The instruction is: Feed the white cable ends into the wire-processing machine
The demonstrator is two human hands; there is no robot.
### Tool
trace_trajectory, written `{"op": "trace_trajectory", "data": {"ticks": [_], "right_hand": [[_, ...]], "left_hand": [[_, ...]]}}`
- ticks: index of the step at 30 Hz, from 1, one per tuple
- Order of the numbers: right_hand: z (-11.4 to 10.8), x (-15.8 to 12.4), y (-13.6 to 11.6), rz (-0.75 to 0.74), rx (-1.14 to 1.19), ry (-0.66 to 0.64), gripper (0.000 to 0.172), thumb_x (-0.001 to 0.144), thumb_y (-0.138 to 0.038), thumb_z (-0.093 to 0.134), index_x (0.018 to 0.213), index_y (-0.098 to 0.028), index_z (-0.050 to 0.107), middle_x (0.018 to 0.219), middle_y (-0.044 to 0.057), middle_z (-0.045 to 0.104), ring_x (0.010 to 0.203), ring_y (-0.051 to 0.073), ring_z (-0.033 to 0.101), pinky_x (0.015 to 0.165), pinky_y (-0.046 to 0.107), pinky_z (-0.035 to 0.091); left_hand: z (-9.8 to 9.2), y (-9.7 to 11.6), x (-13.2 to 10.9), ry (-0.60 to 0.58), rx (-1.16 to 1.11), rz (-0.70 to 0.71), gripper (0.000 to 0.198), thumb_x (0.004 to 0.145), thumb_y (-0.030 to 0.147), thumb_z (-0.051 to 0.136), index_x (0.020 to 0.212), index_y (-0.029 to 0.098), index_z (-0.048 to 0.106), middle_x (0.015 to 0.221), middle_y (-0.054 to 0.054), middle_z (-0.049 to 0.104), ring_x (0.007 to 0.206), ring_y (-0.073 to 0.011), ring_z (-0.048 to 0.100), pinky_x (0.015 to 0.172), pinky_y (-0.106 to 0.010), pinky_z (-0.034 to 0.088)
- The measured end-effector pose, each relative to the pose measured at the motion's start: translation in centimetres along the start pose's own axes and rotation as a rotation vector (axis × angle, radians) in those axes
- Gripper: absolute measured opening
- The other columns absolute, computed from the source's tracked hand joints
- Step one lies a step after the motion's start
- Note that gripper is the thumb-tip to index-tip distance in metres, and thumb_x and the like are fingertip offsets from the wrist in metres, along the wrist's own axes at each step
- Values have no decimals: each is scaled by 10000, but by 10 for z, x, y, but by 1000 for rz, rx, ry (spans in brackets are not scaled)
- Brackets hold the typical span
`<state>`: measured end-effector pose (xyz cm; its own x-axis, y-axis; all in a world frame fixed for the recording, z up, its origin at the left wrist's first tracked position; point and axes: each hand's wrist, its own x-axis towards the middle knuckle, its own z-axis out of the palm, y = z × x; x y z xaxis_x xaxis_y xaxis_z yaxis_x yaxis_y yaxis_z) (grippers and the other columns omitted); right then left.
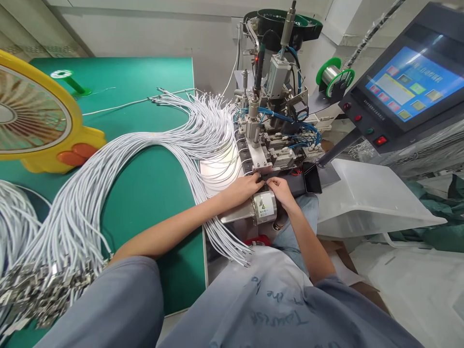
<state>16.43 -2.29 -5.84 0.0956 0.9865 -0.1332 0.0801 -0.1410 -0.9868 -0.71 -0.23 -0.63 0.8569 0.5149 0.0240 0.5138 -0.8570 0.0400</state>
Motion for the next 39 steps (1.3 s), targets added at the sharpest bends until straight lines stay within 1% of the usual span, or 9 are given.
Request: {"op": "trace_trajectory", "data": {"ticks": [9, 16, 21, 25, 27, 31, 33, 36, 39], "right_hand": [[0, 2, 2, -11, -43, -42, 279, 678, -451, 539, 594, -190, 492, 507, -45, 435, 487, 91, 382, 479, 234, 311], [1, 7, 8, -78, -114, -84, 305, 724, -457, 489, 565, -207, 414, 510, -57, 365, 502, 93, 343, 494, 236, 320], [-10, -1, 5, -129, -208, 154, 256, 776, -397, 440, 608, -203, 435, 580, -31, 425, 591, 119, 379, 556, 249, 318], [-3, -54, -8, -339, -272, 423, 234, 854, -342, 413, 691, -196, 495, 649, -9, 491, 610, 126, 425, 593, 257, 340], [11, -85, -12, -335, -313, 288, 239, 862, -326, 437, 694, -195, 545, 637, -1, 528, 581, 127, 444, 581, 257, 350], [49, -118, -7, -190, -443, -323, 167, 826, -310, 527, 780, -204, 647, 727, 32, 657, 654, 161, 558, 646, 275, 398], [64, -119, -1, -130, -429, -509, 167, 830, -275, 509, 805, -201, 657, 788, 39, 681, 707, 165, 583, 678, 273, 409], [70, -117, 0, -83, -435, -590, 193, 838, -229, 465, 755, -184, 633, 720, 20, 657, 655, 139, 556, 639, 252, 398], [57, -118, -10, -103, -507, -483, 195, 846, -243, 450, 747, -182, 607, 645, -1, 610, 596, 125, 515, 588, 244, 370]], "left_hand": [[-7, 7, -3, 5, 114, -29, 317, 885, 67, 364, 1128, 113, 562, 938, -120, 563, 801, -191, 596, 623, -275, 426], [-19, 10, -7, -93, 55, -148, 229, 790, -6, 450, 693, 104, 627, 730, -103, 591, 633, -183, 597, 536, -276, 350], [-17, 6, -9, -44, -7, -208, 215, 789, 16, 454, 703, 108, 628, 739, -102, 602, 613, -181, 601, 528, -277, 330], [-15, 5, -7, -46, 38, -282, 212, 787, 27, 430, 772, 88, 632, 812, -148, 616, 679, -227, 623, 514, -288, 311], [-14, 5, -6, -53, 68, -332, 245, 804, 22, 397, 867, 71, 629, 830, -166, 621, 724, -250, 631, 513, -290, 305], [-12, 4, -4, -54, 63, -351, 250, 827, 30, 383, 917, 65, 613, 839, -168, 626, 768, -251, 633, 523, -284, 299], [-11, 3, -3, -54, 60, -356, 242, 827, 31, 389, 911, 65, 614, 838, -166, 628, 776, -244, 632, 527, -280, 293], [-13, 5, -2, -52, 62, -380, 255, 823, 27, 381, 870, 67, 628, 824, -158, 628, 765, -237, 626, 530, -279, 291], [-18, 15, -1, 2, -6, -370, 274, 863, 104, 380, 792, 77, 643, 786, -134, 617, 715, -220, 612, 530, -285, 301]]}}
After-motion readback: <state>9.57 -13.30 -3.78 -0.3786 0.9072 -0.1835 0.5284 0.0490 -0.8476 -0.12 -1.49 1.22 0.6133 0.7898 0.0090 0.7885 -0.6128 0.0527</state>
